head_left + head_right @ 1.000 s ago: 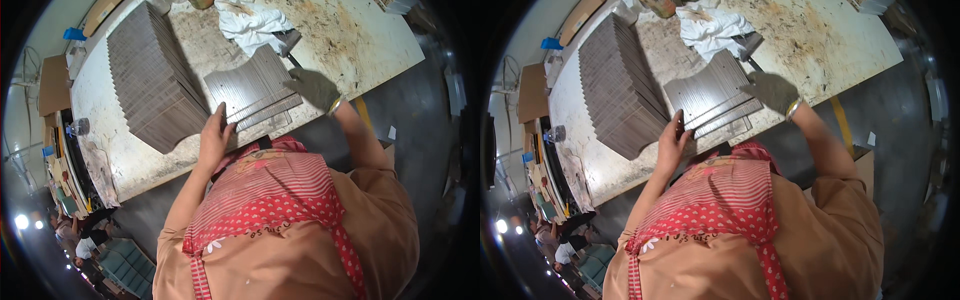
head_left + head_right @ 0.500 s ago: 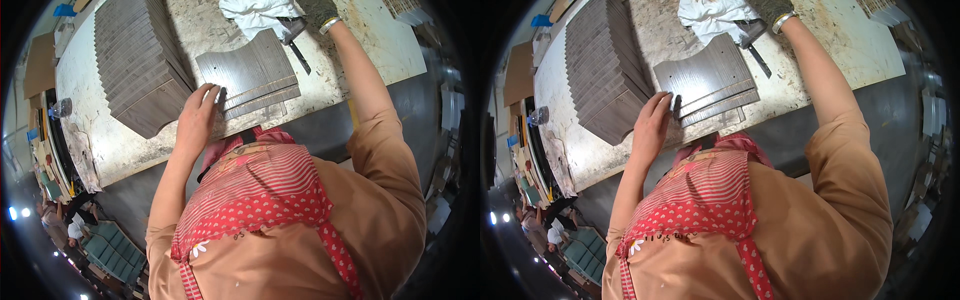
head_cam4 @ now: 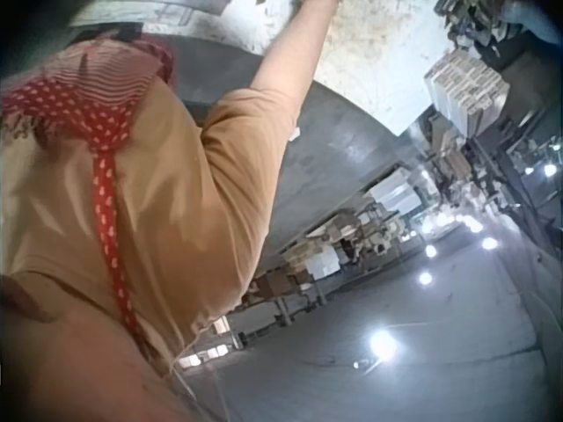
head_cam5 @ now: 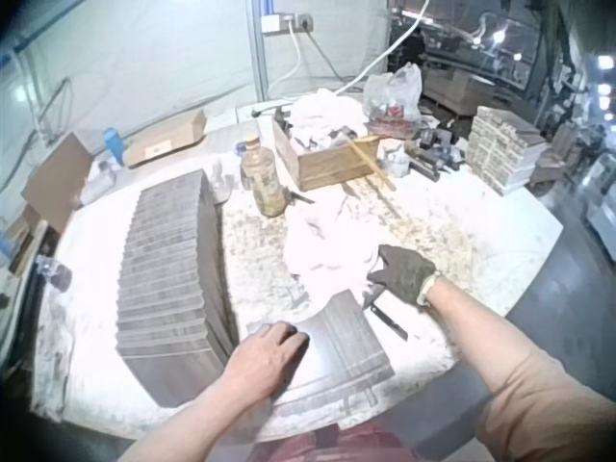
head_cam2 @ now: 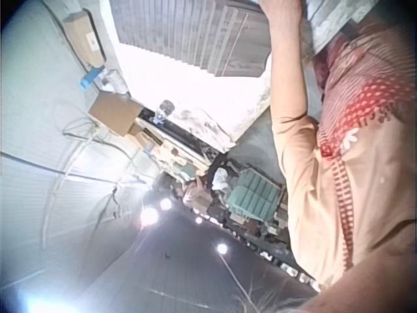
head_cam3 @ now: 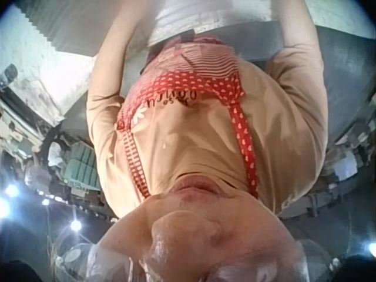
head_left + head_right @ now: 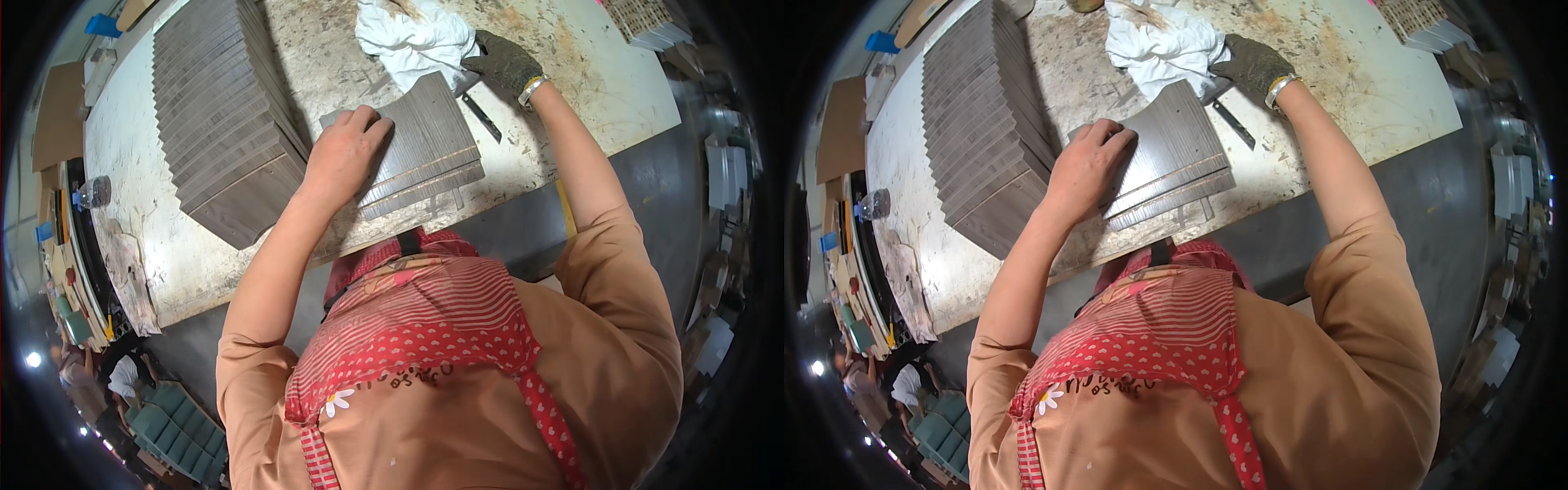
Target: The person aligns a stack of wooden panels on a table, wipes them with a cloth, smooths them with a sanding block, and scrapes individual panels with a blade.
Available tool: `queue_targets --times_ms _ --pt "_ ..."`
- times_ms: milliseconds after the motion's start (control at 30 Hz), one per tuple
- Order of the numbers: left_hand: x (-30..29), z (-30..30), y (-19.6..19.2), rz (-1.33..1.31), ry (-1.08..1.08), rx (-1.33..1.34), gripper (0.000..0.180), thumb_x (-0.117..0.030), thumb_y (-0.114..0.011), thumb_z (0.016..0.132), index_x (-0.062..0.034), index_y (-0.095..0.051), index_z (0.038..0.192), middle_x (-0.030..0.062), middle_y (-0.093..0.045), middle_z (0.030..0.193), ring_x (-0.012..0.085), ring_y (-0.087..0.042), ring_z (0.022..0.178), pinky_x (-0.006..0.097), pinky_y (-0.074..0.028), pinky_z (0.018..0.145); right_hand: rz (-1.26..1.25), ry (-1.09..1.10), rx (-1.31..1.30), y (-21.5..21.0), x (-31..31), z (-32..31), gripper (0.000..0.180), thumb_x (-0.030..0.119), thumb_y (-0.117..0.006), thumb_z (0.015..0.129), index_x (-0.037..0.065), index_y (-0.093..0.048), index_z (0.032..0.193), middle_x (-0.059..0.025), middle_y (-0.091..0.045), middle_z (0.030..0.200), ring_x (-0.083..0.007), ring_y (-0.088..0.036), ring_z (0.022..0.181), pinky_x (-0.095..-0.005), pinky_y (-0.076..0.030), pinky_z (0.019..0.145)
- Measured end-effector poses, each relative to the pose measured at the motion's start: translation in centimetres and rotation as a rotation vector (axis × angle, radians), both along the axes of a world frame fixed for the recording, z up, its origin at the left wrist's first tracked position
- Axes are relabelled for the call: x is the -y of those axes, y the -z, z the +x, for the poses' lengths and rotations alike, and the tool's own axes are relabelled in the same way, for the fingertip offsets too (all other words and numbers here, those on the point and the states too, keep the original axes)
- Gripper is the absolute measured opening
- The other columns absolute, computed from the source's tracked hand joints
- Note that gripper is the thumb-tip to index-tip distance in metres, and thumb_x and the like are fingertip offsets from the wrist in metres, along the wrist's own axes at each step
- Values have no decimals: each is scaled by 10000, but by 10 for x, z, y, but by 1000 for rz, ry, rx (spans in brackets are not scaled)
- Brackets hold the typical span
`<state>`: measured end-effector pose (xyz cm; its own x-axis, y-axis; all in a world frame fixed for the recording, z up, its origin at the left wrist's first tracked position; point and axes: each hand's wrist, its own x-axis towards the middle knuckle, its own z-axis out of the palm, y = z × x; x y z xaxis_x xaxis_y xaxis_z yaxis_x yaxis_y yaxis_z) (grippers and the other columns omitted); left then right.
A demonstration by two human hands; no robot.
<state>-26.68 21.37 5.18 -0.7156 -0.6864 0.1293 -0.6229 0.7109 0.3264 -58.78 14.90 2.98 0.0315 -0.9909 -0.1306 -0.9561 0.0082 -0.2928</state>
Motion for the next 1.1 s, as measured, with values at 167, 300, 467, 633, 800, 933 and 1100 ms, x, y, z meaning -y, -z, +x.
queue_targets --times_ms 167,300,467,633,800,933,1100 --pt "25 -18 6 -22 37 32 335 -88 -556 861 -122 -577 1193 88 -539 1215 295 -568 1040 384 -502 868 -63 124 56 -11 -4 -22 533 316 -601 852 52 -516 1307 -192 -606 1214 -313 -596 1105 -372 -455 958" --pt "63 -53 16 -185 194 -86 380 -126 -533 878 -153 -542 1256 102 -489 1339 309 -512 1175 392 -494 918 11 -87 -35 -19 -17 5 723 334 -678 790 55 -400 1396 -196 -554 1290 -321 -550 1178 -375 -434 1006" --pt "125 -100 29 54 22 196 295 -197 -489 902 -104 -536 1178 147 -513 1282 334 -499 1176 408 -470 935 90 14 248 -9 -16 -3 883 304 -733 721 27 -309 1444 -225 -444 1397 -326 -461 1277 -348 -368 1071" --pt "176 -79 49 -181 -112 -81 373 -282 -499 936 4 -535 1173 198 -565 1203 394 -533 1099 438 -426 951 56 4 36 -1 -12 -25 829 144 -672 741 82 -276 1467 -185 -385 1454 -303 -415 1320 -346 -350 1095" --pt "111 -55 8 -110 -43 -223 393 -239 -542 927 -21 -519 1253 190 -543 1259 385 -520 1144 425 -424 978 -197 -400 -142 6 14 1 756 55 -666 724 120 -378 1420 -168 -535 1302 -301 -522 1200 -374 -439 1014" --pt "49 -37 16 17 1 78 406 -285 -541 932 -45 -515 1258 154 -514 1317 343 -515 1168 429 -437 972 -104 -409 -244 -12 16 18 744 69 -682 694 103 -422 1390 -162 -555 1268 -297 -536 1170 -390 -457 990" --pt "35 -23 34 -37 -67 91 377 -322 -509 942 -90 -536 1238 86 -527 1294 286 -507 1189 423 -441 919 229 -120 -150 -72 -17 -3 858 337 -783 655 88 -412 1388 -177 -582 1215 -286 -598 1075 -382 -499 910"
